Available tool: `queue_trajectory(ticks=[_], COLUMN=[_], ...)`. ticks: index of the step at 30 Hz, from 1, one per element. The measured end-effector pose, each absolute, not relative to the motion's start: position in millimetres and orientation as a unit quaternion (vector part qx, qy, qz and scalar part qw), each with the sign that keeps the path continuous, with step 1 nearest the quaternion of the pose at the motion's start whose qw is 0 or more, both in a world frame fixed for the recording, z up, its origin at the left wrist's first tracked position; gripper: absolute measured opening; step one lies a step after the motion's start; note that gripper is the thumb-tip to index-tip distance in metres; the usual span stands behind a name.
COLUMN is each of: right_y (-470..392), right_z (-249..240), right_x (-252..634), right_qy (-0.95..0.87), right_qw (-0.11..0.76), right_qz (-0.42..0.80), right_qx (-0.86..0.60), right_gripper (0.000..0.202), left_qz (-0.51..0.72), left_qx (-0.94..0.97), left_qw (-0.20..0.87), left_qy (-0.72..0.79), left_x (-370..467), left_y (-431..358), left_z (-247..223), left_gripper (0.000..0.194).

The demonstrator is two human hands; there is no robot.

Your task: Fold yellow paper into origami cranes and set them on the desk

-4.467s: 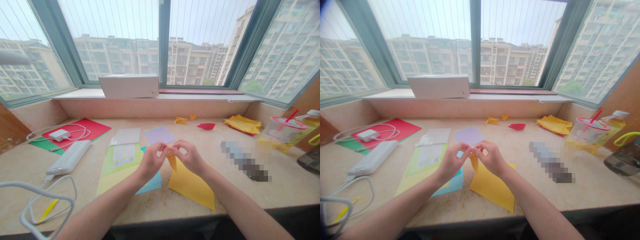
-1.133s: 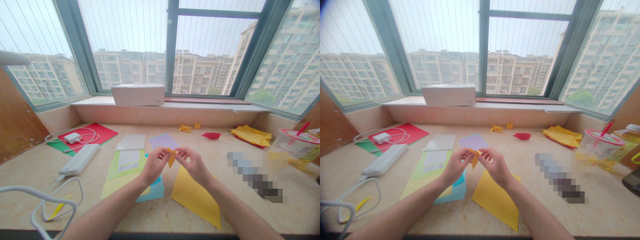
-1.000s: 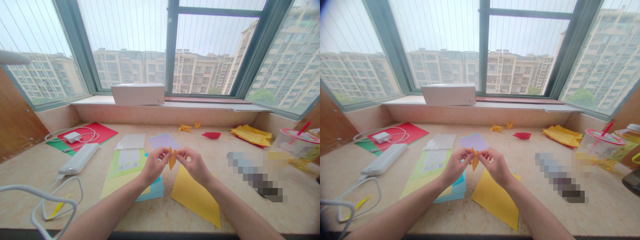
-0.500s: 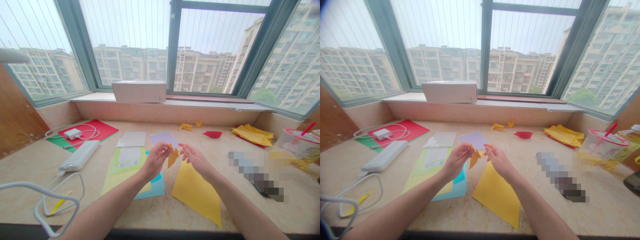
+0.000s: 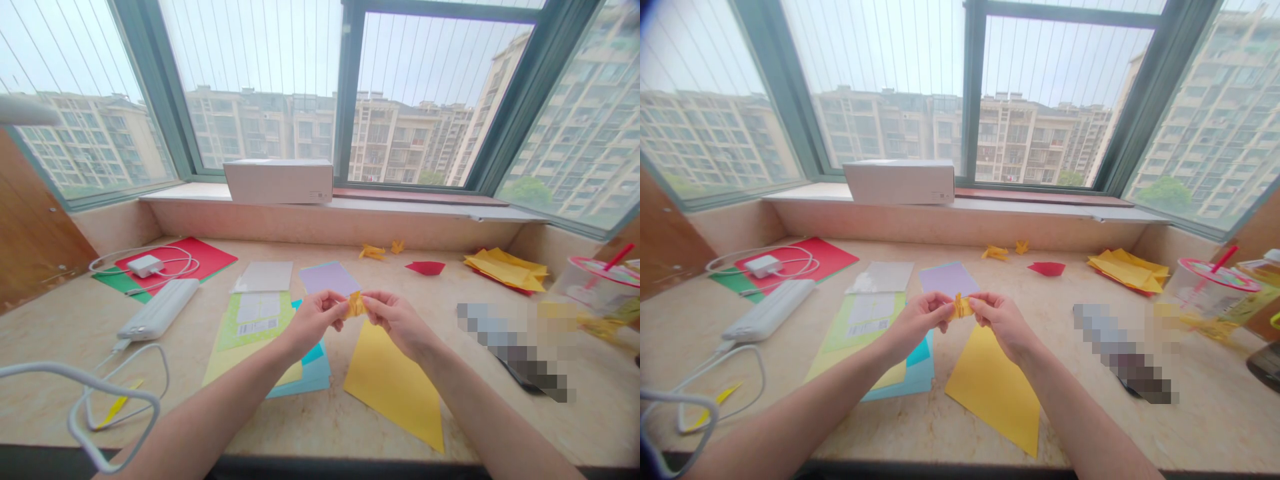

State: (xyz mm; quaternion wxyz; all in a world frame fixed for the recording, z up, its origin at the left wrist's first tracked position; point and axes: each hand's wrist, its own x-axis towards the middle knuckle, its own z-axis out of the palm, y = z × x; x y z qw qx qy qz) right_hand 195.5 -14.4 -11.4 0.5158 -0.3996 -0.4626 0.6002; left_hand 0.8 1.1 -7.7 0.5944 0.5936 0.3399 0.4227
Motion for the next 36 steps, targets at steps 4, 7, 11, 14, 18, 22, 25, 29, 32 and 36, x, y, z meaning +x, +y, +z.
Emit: queue_trajectory(ticks=[4, 7, 11, 14, 18, 22, 25, 29, 32, 36], right_y=[-14, -14, -15, -15, -17, -21, -24, -23, -21, -20], right_z=[-10, -9, -6, -6, -5, -1, 2, -1, -2, -2], right_x=[196, 196, 195, 195, 197, 197, 194, 192, 193, 194], right_qy=[-0.44, -0.424, -0.402, -0.391, -0.391, -0.429, -0.461, -0.462, -0.47, -0.472], right_qw=[0.529, 0.532, 0.539, 0.542, 0.544, 0.498, 0.464, 0.492, 0.496, 0.497], right_qz=[0.603, 0.611, 0.621, 0.63, 0.637, 0.664, 0.673, 0.64, 0.626, 0.624], right_qx=[-0.403, -0.403, -0.403, -0.396, -0.382, -0.358, -0.345, -0.367, -0.376, -0.375], right_gripper=[0.03, 0.031, 0.031, 0.031, 0.03, 0.028, 0.028, 0.032, 0.033, 0.032], left_qz=[0.464, 0.472, 0.484, 0.488, 0.49, 0.477, 0.458, 0.453, 0.458, 0.459], left_qx=[0.559, 0.537, 0.519, 0.511, 0.496, 0.482, 0.489, 0.484, 0.477, 0.477], left_qw=[0.598, 0.623, 0.634, 0.641, 0.66, 0.682, 0.692, 0.699, 0.7, 0.701], left_qy=[0.337, 0.318, 0.306, 0.298, 0.281, 0.273, 0.268, 0.267, 0.269, 0.266], left_x=[0, 1, 2, 1, 1, 2, 2, 3, 3, 3], left_y=[3, 2, 1, 0, 0, 0, -2, -4, -4, -4], left_z=[-4, -3, -2, -1, -3, -4, -2, 0, 0, 2], left_gripper=[0.041, 0.04, 0.037, 0.034, 0.032, 0.034, 0.033, 0.033, 0.032, 0.03])
